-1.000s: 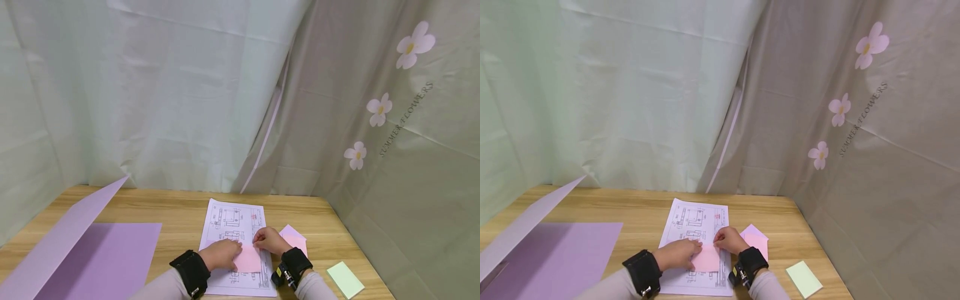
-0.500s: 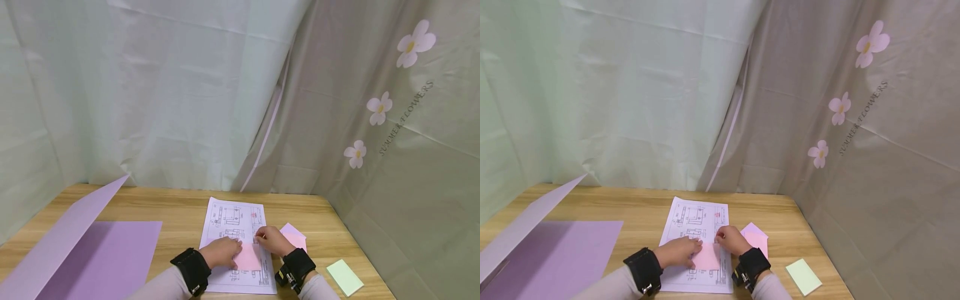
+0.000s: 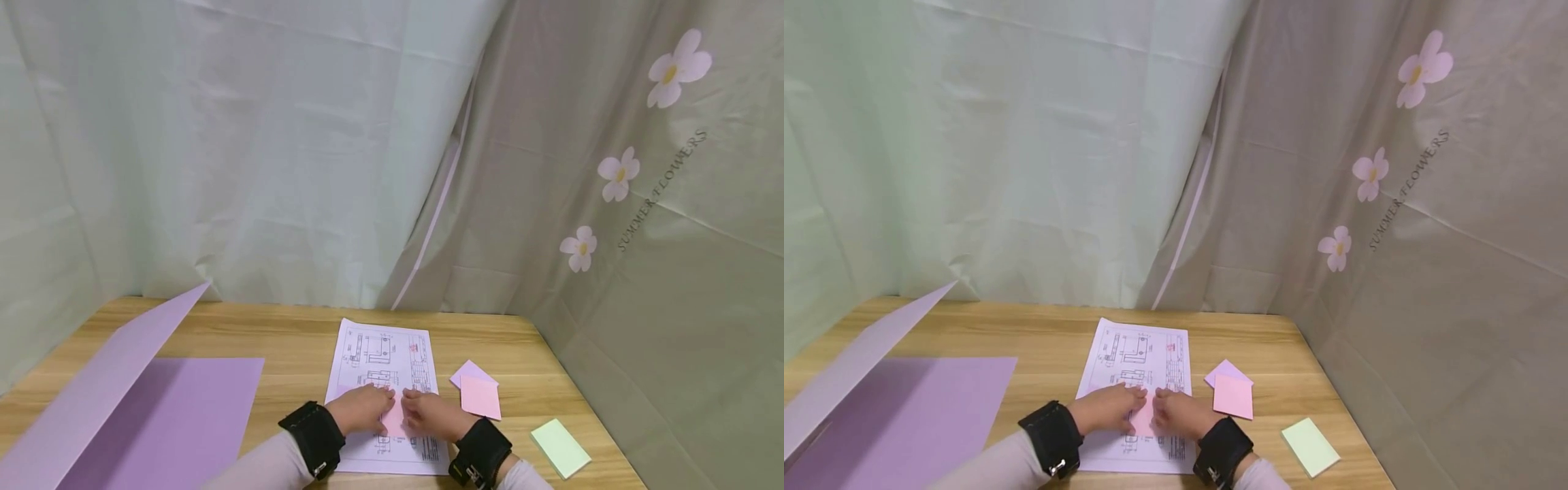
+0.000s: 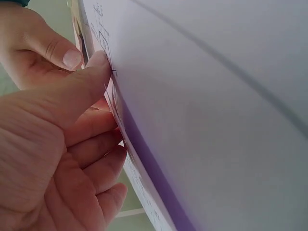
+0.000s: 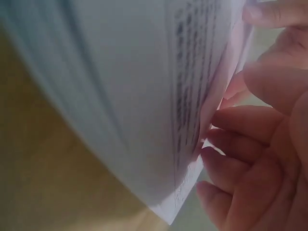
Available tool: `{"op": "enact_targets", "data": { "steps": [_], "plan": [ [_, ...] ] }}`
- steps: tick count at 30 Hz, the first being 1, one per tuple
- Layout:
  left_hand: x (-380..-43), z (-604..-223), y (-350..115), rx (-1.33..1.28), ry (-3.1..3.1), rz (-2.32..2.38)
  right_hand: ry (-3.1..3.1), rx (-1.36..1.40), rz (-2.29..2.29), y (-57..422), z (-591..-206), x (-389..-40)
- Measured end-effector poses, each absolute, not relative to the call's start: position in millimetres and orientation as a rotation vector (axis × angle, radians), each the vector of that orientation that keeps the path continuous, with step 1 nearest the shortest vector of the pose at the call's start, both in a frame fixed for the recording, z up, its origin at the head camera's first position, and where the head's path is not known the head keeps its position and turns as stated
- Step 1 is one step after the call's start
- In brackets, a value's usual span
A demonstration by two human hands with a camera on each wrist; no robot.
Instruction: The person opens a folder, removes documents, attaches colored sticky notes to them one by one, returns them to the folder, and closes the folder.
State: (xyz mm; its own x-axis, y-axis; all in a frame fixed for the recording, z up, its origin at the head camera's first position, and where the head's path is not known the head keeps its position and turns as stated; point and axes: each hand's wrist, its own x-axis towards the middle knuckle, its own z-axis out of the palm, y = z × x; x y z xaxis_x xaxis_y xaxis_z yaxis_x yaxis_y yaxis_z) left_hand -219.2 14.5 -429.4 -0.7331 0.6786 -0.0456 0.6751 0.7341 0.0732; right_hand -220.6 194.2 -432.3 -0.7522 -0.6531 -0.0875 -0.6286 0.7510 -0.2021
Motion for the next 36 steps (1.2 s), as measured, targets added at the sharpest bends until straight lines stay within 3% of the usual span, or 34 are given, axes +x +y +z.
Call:
{"op": "enact_targets", "data": {
  "steps": [10,24,36],
  "plan": [
    [-220.7,-434.0,11.6,1.157,2.861,0.11,2.709,-1.138,-0.175,189.6,-431.7,-219.4],
    [-214.9,-426.6,16.9,0.915,2.838,0.148,2.715,-0.996,-0.227,197.2,-434.6,-219.1],
    [-215.1,-427.3,18.0,0.888,2.867,0.156,2.733,-0.881,-0.236,216.7,-431.6,-212.6]
  ]
}}
